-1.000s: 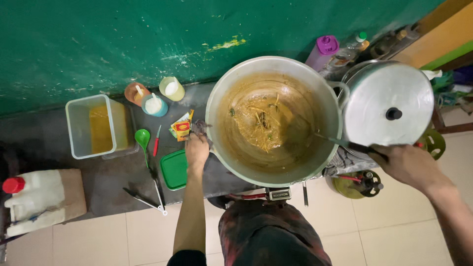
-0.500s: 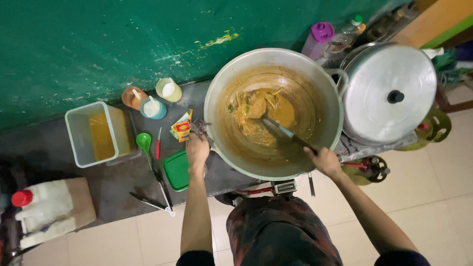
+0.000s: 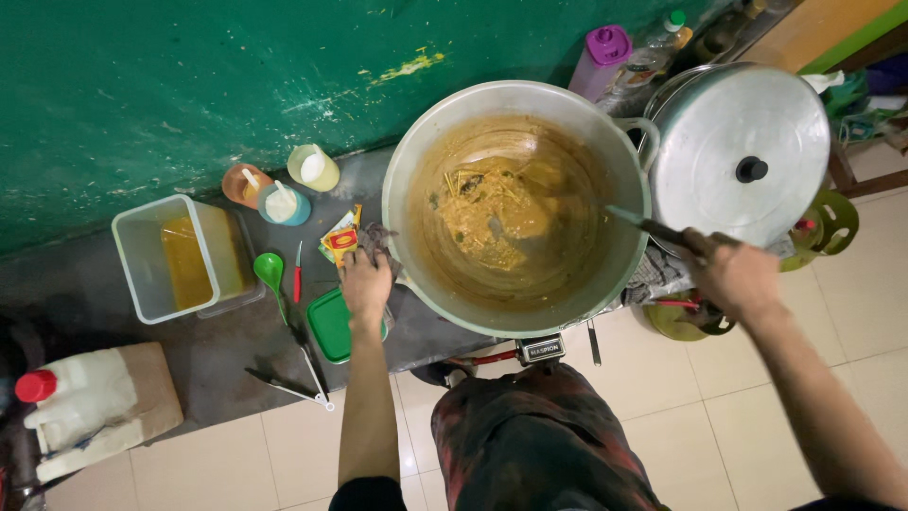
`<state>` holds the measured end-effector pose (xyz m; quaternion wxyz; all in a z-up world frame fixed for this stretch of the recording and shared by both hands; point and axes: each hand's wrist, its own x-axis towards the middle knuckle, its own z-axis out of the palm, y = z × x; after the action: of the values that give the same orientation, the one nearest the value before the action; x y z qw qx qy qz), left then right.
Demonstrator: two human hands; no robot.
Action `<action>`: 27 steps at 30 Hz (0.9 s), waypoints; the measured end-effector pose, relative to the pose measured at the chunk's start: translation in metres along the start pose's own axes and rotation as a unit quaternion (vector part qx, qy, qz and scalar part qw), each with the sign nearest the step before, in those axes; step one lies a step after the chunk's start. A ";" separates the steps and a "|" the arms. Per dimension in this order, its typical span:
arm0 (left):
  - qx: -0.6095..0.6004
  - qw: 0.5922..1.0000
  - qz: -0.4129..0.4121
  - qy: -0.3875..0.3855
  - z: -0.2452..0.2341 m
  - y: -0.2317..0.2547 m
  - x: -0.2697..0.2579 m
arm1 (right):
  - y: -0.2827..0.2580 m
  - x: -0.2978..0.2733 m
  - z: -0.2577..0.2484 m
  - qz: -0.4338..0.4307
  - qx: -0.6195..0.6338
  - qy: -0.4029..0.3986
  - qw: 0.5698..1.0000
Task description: The person mixes a liquid with a green ladle in a container and then stirs a thick food mixture in a large pot with a long-handled spoon.
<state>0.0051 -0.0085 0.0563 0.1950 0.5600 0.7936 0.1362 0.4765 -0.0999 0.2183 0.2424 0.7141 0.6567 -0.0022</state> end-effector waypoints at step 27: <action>-0.008 0.999 -0.005 -0.045 -0.002 -0.006 0.011 | -0.001 0.007 0.018 -0.151 0.013 0.280 0.948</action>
<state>-0.0042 -0.0006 0.0540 0.2360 0.5599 0.7857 0.1159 0.4826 -0.0998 0.1996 0.0368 0.5819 0.7979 0.1529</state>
